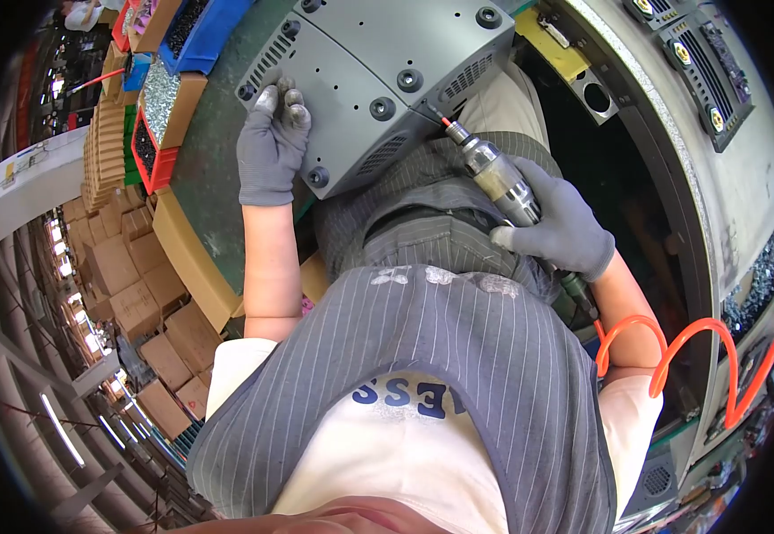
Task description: Assembling a metal electronic housing using a power screwdriver to secure components and panels.
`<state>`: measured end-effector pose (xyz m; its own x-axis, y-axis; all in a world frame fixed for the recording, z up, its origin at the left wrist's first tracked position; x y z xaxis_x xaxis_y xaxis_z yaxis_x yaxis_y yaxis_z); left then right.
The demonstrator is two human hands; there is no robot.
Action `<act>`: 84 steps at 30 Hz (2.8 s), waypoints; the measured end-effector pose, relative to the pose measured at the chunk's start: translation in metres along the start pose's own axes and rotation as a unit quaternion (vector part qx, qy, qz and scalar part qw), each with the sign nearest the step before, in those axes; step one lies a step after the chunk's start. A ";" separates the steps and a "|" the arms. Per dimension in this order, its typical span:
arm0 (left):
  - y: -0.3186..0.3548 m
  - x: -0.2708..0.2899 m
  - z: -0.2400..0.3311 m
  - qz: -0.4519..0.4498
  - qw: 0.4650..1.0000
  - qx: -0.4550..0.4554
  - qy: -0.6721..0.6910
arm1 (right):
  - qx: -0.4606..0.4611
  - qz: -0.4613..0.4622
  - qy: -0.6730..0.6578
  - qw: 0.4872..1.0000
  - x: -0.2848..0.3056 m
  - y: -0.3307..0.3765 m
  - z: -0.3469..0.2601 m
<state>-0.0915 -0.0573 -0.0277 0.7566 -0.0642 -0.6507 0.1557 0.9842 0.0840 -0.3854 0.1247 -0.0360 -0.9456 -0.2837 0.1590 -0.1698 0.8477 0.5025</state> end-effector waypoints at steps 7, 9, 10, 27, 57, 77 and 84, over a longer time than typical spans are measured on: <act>0.021 -0.019 0.015 -0.004 0.999 0.022 -0.023 | -0.065 -0.025 -0.021 0.997 0.004 0.024 -0.007; 0.033 -0.034 0.011 -0.003 0.998 0.031 -0.051 | -0.016 -0.047 -0.043 0.998 -0.002 0.025 -0.022; 0.040 -0.040 0.007 0.003 0.997 0.035 -0.065 | 0.013 -0.068 -0.066 0.995 -0.008 0.023 -0.032; 0.062 -0.037 0.007 -0.022 0.997 0.070 -0.002 | 0.047 -0.174 -0.110 0.977 -0.051 -0.013 -0.090; 0.117 0.034 -0.046 -0.115 0.708 -0.008 -0.696 | 0.007 -0.167 -0.219 0.961 -0.022 -0.014 -0.058; 0.019 -0.105 0.089 -0.302 0.417 -0.144 -0.845 | 0.072 -0.127 -0.136 0.980 -0.006 -0.010 -0.096; 0.020 -0.105 0.088 -0.303 0.413 -0.141 -0.847 | 0.063 -0.132 -0.111 0.983 -0.011 -0.023 -0.107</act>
<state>-0.1117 -0.0454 0.1086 0.0296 -0.1013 0.9944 0.7437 0.6669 0.0458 -0.3416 0.0601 0.0413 -0.8987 -0.4084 -0.1601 -0.4376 0.8106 0.3891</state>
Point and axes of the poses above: each hand's wrist, its own y-axis away from the middle knuckle, its own x-axis out of the back of the hand, z = x × y, the point moved 3 cm from there along -y, towards the middle knuckle, and after that the axes turned 14 degrees about -x, right-handed, at the moved point
